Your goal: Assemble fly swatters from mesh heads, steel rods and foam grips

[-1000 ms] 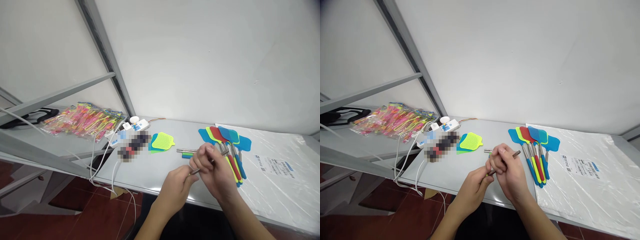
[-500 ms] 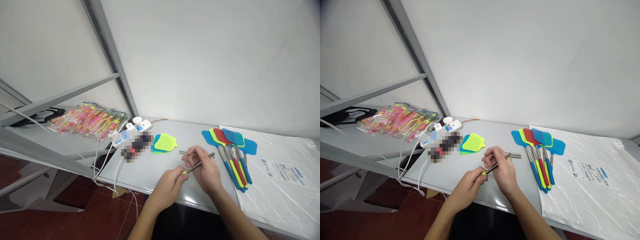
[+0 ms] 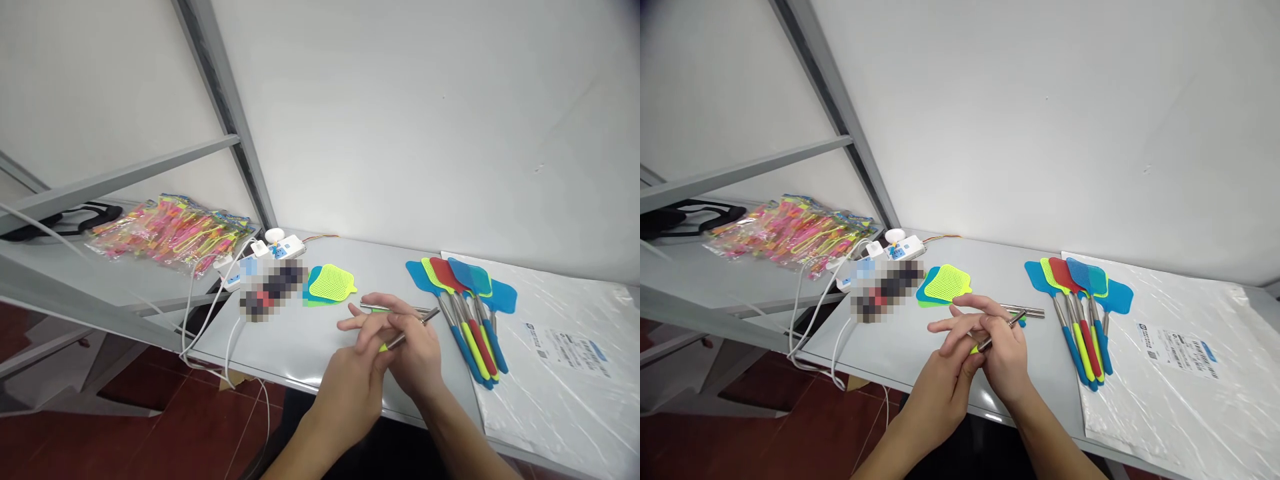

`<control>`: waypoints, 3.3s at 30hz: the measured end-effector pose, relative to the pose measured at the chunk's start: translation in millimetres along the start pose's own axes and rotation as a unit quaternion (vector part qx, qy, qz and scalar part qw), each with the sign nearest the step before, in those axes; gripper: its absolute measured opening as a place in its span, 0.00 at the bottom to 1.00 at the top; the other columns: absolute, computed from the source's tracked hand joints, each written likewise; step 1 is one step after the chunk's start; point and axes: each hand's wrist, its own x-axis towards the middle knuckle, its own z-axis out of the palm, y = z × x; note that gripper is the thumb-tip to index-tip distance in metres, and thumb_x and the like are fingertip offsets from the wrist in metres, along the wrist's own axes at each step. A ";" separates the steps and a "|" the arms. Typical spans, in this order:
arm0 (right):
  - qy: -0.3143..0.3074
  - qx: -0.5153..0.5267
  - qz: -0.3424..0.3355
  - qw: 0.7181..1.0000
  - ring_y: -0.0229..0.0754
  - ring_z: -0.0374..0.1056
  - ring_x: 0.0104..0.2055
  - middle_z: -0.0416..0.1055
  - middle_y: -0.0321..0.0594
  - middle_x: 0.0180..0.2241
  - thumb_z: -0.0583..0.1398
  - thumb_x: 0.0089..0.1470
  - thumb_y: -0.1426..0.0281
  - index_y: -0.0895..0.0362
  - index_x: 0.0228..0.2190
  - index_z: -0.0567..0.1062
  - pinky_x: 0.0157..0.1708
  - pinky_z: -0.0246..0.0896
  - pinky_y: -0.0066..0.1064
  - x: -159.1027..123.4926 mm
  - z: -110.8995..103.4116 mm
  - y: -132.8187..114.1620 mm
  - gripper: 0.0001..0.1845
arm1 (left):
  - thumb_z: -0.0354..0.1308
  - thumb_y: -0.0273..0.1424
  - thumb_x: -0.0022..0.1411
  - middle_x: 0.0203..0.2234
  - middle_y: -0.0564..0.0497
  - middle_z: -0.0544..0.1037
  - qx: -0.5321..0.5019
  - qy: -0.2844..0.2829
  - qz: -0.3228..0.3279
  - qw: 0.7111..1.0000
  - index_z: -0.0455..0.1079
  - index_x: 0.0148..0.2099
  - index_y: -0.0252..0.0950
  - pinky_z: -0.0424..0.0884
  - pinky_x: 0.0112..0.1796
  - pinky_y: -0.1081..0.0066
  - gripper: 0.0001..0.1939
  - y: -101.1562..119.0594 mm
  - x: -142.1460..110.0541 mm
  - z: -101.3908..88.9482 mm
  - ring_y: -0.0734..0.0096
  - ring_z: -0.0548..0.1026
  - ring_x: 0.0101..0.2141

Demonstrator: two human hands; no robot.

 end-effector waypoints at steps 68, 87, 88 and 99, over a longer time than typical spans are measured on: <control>0.238 -0.235 -0.165 0.928 0.55 0.68 0.53 0.71 0.51 0.52 0.58 0.60 0.59 0.54 0.57 0.69 0.49 0.67 0.49 -39.5 -64.6 -62.5 0.26 | 0.41 0.41 0.72 0.23 0.57 0.61 -0.110 -0.033 -0.161 0.980 0.68 0.47 0.40 0.55 0.30 0.72 0.17 47.9 -29.7 33.0 0.71 0.61 0.26; 0.139 -0.170 -0.008 0.976 0.36 0.59 0.21 0.64 0.33 0.20 0.65 0.53 0.60 0.54 0.30 0.73 0.20 0.57 0.29 -70.0 -57.0 -39.9 0.11 | 0.42 0.42 0.71 0.23 0.56 0.63 -0.092 -0.081 -0.146 0.982 0.60 0.33 0.40 0.53 0.29 0.71 0.17 61.6 -40.2 19.0 0.71 0.60 0.25; 0.121 -0.172 0.000 0.978 0.35 0.56 0.21 0.61 0.31 0.19 0.64 0.54 0.60 0.54 0.26 0.71 0.20 0.55 0.29 -72.8 -54.4 -36.9 0.12 | 0.42 0.43 0.71 0.22 0.56 0.63 -0.123 -0.090 -0.152 0.977 0.61 0.34 0.39 0.53 0.29 0.72 0.17 61.4 -40.5 19.3 0.71 0.60 0.25; 0.089 -0.215 0.011 0.972 0.39 0.65 0.28 0.68 0.36 0.26 0.62 0.57 0.60 0.55 0.31 0.74 0.30 0.63 0.31 -79.1 -50.4 -26.5 0.11 | 0.47 0.47 0.68 0.18 0.59 0.56 -0.322 -0.062 -0.196 0.924 0.65 0.36 0.37 0.53 0.23 0.75 0.18 49.6 -37.3 37.8 0.76 0.54 0.20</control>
